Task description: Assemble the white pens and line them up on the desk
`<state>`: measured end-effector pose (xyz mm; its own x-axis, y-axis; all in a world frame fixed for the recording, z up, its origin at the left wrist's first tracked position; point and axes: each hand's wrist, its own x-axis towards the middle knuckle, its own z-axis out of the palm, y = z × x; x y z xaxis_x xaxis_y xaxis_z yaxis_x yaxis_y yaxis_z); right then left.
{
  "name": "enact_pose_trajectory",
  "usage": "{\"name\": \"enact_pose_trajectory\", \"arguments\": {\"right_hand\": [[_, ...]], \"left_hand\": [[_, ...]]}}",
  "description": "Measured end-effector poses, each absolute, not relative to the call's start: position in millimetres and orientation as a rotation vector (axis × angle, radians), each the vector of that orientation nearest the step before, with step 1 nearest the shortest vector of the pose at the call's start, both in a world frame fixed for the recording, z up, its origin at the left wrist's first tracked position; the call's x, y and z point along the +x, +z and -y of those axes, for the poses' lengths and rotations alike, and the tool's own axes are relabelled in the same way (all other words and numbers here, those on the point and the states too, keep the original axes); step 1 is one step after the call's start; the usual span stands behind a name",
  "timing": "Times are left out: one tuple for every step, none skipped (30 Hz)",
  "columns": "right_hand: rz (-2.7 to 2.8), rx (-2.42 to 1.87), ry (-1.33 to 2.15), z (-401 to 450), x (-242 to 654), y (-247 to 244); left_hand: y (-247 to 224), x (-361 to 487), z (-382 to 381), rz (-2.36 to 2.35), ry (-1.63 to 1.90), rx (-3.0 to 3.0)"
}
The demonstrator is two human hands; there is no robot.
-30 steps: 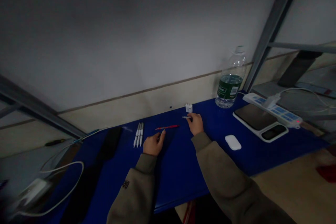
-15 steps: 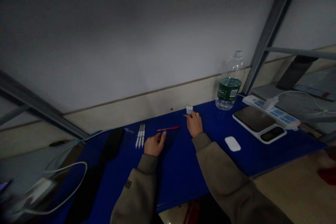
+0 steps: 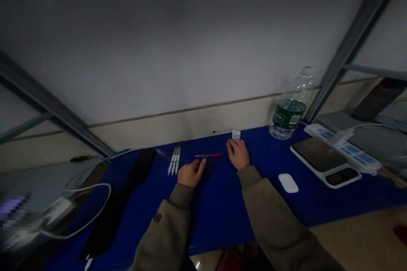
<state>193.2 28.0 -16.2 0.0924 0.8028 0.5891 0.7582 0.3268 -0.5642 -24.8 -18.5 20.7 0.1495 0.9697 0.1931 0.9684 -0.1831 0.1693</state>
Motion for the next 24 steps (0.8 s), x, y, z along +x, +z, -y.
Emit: {"name": "enact_pose_trajectory", "arguments": {"right_hand": [[1.649,-1.361,0.107,-27,190,-14],[1.620,-1.310,0.142,-26,186,-13],[1.599,-1.270,0.185,-24,182,-11],[1.603,-1.237,0.240,-21,176,-10],[1.641,-1.201,0.307,-18,171,-8],[1.691,-1.164,0.377,-15,165,-7],[1.740,-1.125,0.448,-12,158,-7],[1.770,-1.087,0.511,-9,152,-6],[1.800,-1.056,0.581,-7,146,-5],[1.825,-1.024,0.647,-5,140,-5],[1.837,-0.996,0.701,-3,135,-5],[1.840,-0.978,0.750,-3,131,-5],[1.837,-0.968,0.797,-2,128,-5],[1.826,-0.963,0.836,-2,126,-4],[1.811,-0.959,0.869,-2,125,-4],[1.793,-0.954,0.898,-3,126,-4],[1.771,-0.946,0.929,-3,126,-4],[1.744,-0.936,0.967,-4,127,-4],[1.714,-0.929,1.015,-4,128,-4],[1.680,-0.926,1.066,-5,129,-4],[1.644,-0.930,1.109,-5,129,-5],[1.608,-0.939,1.136,-5,129,-6],[1.574,-0.953,1.142,-5,129,-8],[1.544,-0.966,1.130,-4,128,-10]], "left_hand": [[21,-25,19,-2.022,0.400,2.383],[22,-25,20,-2.034,0.396,2.396],[22,-25,20,-2.039,0.391,2.413],[23,-25,21,-2.039,0.381,2.430],[24,-24,21,-2.034,0.365,2.446],[25,-24,20,-2.022,0.346,2.461],[25,-24,20,-2.000,0.326,2.480],[24,-24,19,-1.967,0.308,2.506],[22,-24,18,-1.934,0.295,2.534],[20,-25,16,-1.902,0.287,2.563],[17,-26,15,-1.880,0.289,2.586],[13,-27,14,-1.865,0.301,2.602],[10,-27,13,-1.845,0.322,2.615],[8,-28,12,-1.816,0.353,2.626],[6,-28,12,-1.777,0.393,2.637],[4,-28,12,-1.725,0.439,2.647],[4,-28,13,-1.669,0.491,2.653],[4,-28,13,-1.614,0.544,2.652],[5,-28,13,-1.564,0.595,2.644],[6,-28,13,-1.524,0.642,2.627],[7,-28,13,-1.493,0.682,2.607],[7,-28,12,-1.468,0.713,2.589],[7,-28,11,-1.448,0.736,2.576],[7,-29,9,-1.429,0.749,2.571]]}}
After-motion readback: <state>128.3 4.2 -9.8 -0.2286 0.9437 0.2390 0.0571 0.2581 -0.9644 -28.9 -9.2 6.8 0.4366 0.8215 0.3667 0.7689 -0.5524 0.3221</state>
